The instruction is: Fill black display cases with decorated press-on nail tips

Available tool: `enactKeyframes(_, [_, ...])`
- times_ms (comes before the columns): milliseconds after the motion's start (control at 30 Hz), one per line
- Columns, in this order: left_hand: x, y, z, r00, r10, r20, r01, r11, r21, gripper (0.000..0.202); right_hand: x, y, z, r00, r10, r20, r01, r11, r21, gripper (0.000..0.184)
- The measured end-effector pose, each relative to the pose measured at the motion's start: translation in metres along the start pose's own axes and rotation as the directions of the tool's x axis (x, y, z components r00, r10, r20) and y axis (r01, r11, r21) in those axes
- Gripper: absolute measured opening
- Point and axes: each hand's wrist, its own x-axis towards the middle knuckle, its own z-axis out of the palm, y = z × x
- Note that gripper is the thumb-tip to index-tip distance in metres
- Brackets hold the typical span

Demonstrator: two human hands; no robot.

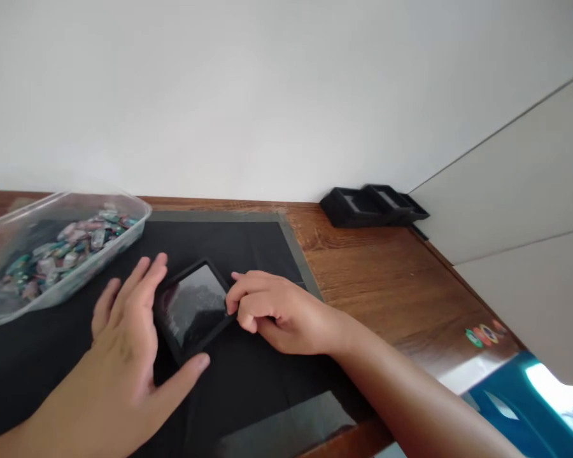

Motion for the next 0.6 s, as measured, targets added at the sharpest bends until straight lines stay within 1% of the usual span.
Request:
enactKeyframes(33, [-0.002,0.000,-0.004,0.999,0.019,0.035,-0.022,0.996,0.082,0.102,0.000,0.000,-0.001,0.999,0.012,0.033,-0.012,1.000,0.007,0.037])
enactKeyframes(100, [-0.005,-0.001,-0.011,0.996,0.070,0.061,-0.079,0.984,0.159,0.096,-0.001,0.004,-0.005,0.996,0.059,0.061,-0.060,0.998,0.012,0.037])
enactKeyframes(167, [-0.004,-0.002,-0.017,0.993,0.094,0.068,-0.102,0.985,0.138,0.086,-0.004,0.011,-0.011,0.993,0.111,0.033,-0.112,0.993,0.047,0.036])
enactKeyframes(267, [0.002,-0.005,-0.020,0.990,0.119,0.076,-0.125,0.989,0.081,0.056,-0.008,0.022,-0.016,0.982,0.181,-0.048,-0.168,0.966,0.196,0.037])
enactKeyframes(333, [0.006,-0.007,-0.021,0.984,0.157,0.081,-0.164,0.983,0.079,0.037,-0.009,0.025,-0.016,0.973,0.222,-0.070,-0.194,0.940,0.279,0.036])
enactKeyframes(367, [0.007,-0.009,-0.021,0.981,0.179,0.080,-0.185,0.980,0.077,0.029,-0.009,0.026,-0.015,0.970,0.235,-0.070,-0.205,0.934,0.294,0.033])
enactKeyframes(433, [0.009,-0.010,-0.022,0.979,0.193,0.070,-0.198,0.978,0.064,0.018,-0.010,0.025,-0.013,0.967,0.244,-0.072,-0.215,0.935,0.281,0.019])
enactKeyframes(467, [0.010,-0.010,-0.023,0.980,0.187,0.062,-0.190,0.981,0.046,0.015,-0.010,0.024,-0.011,0.966,0.248,-0.070,-0.222,0.938,0.268,0.019])
enactKeyframes(500, [0.011,-0.009,-0.025,0.984,0.173,0.051,-0.174,0.985,0.016,0.014,-0.010,0.023,-0.010,0.965,0.253,-0.067,-0.229,0.940,0.255,0.034])
enactKeyframes(567, [0.012,-0.008,-0.029,0.991,0.127,0.035,-0.124,0.990,-0.073,0.018,-0.010,0.019,-0.008,0.965,0.258,-0.056,-0.238,0.943,0.232,0.074])
enactKeyframes(600, [0.013,-0.007,-0.031,0.995,0.097,0.034,-0.092,0.987,-0.130,0.019,-0.010,0.017,-0.007,0.967,0.251,-0.049,-0.235,0.947,0.218,0.089])
